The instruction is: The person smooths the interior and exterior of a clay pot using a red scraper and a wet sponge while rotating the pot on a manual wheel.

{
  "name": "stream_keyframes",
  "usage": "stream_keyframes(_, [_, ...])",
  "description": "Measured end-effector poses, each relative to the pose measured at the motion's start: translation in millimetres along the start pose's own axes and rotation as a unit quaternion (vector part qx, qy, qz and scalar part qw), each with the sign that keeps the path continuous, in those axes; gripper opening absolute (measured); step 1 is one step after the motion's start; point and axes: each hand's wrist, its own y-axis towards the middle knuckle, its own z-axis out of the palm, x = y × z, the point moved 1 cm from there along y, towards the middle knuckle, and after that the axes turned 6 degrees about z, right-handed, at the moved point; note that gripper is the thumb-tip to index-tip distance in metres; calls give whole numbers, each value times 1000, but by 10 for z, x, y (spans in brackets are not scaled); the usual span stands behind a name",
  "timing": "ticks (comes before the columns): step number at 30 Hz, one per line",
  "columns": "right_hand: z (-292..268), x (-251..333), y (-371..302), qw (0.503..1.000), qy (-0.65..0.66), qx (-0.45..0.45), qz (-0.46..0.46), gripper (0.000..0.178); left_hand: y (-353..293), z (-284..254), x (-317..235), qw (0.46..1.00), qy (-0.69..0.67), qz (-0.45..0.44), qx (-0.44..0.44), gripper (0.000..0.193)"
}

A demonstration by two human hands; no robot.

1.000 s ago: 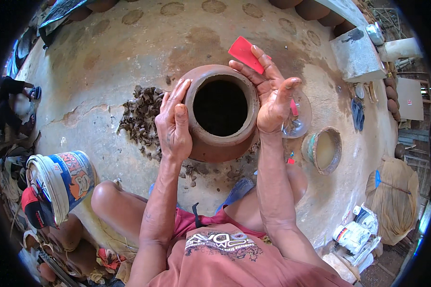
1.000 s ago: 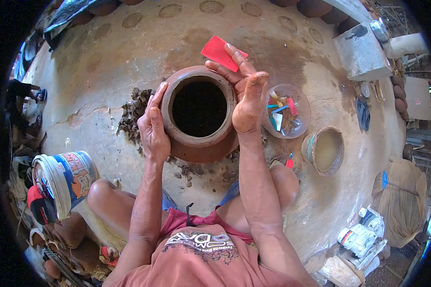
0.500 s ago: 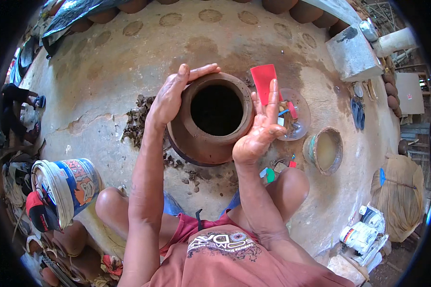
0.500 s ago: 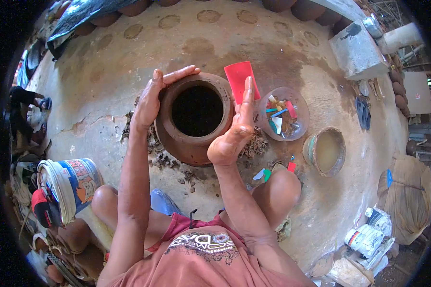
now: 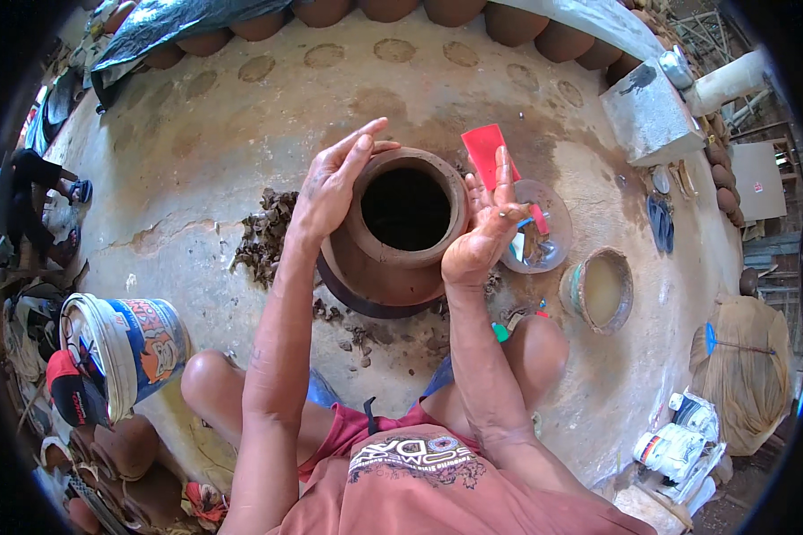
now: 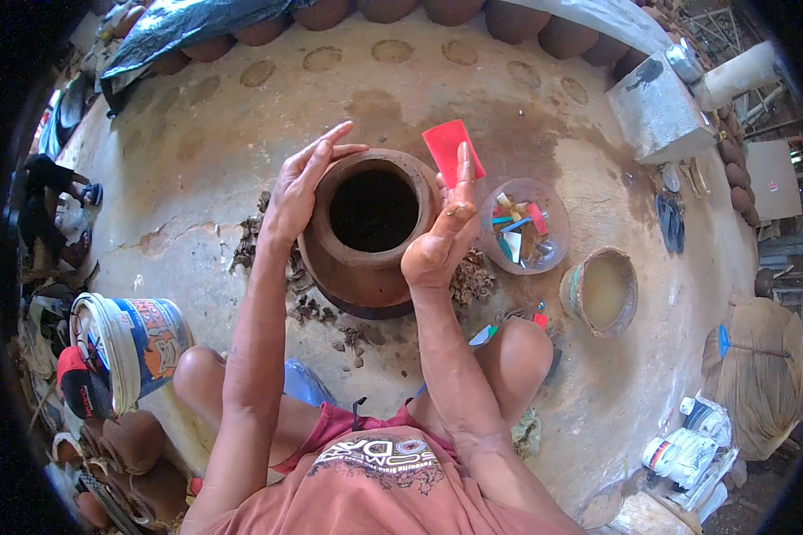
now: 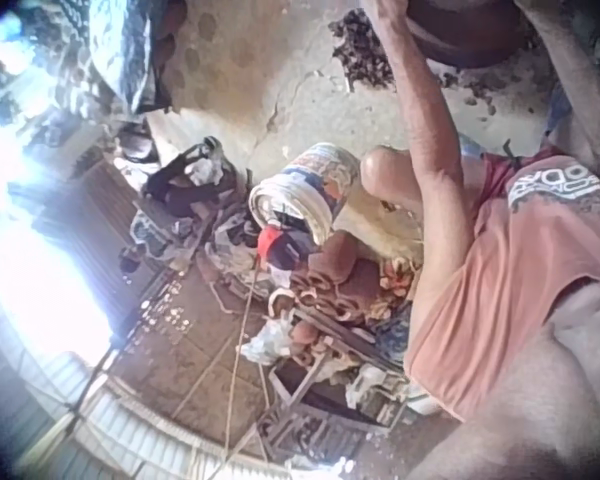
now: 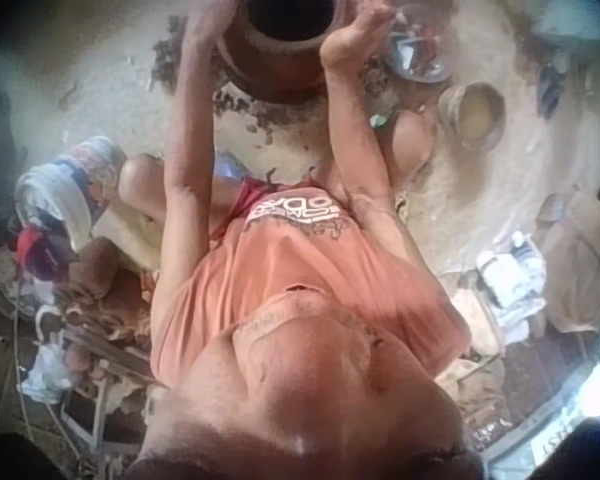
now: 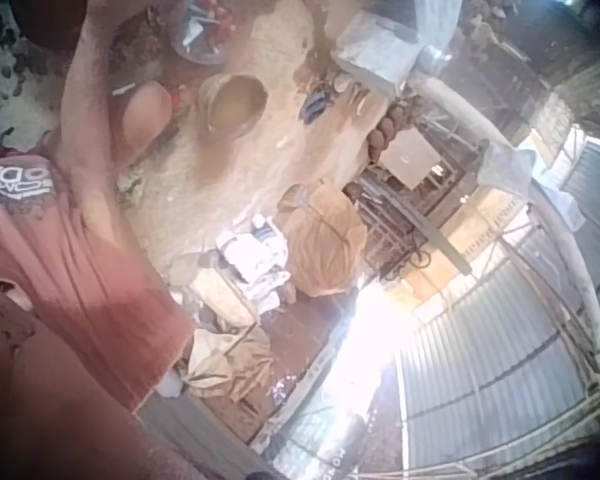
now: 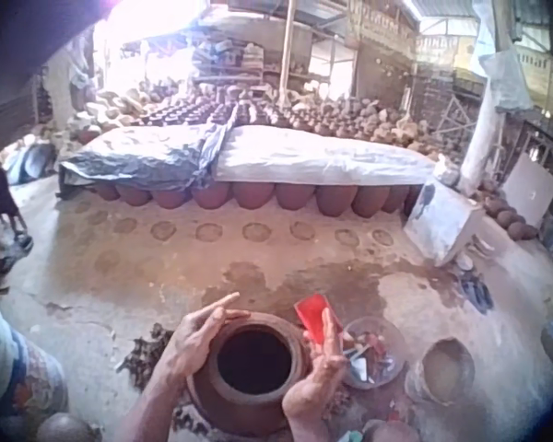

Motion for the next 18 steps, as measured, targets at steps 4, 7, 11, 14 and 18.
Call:
stream_keyframes(4, [-247, 87, 79, 998, -43, -35, -40, 84, 299, -83, -73, 995, -10, -41, 94, 48])
stream_keyframes(7, [-533, 457, 96, 998, -40, -17, -39, 78, 514, -91, -78, 983, 33, -84, 160, 44])
stream_keyframes(11, [-1015, 879, 109, 995, -7, -21, -94, 68, 565, -55, -77, 975, 78, -124, 169, 42])
stream_keyframes(14, [-1496, 960, 82, 991, -79, -58, -88, 69, 536, -58, -94, 976, 65, -133, 158, 42])
stream_keyframes(18, [-2050, 885, -2, 982, -136, -123, -39, 71, 494, -120, -133, 977, 85, -132, 141, 42])
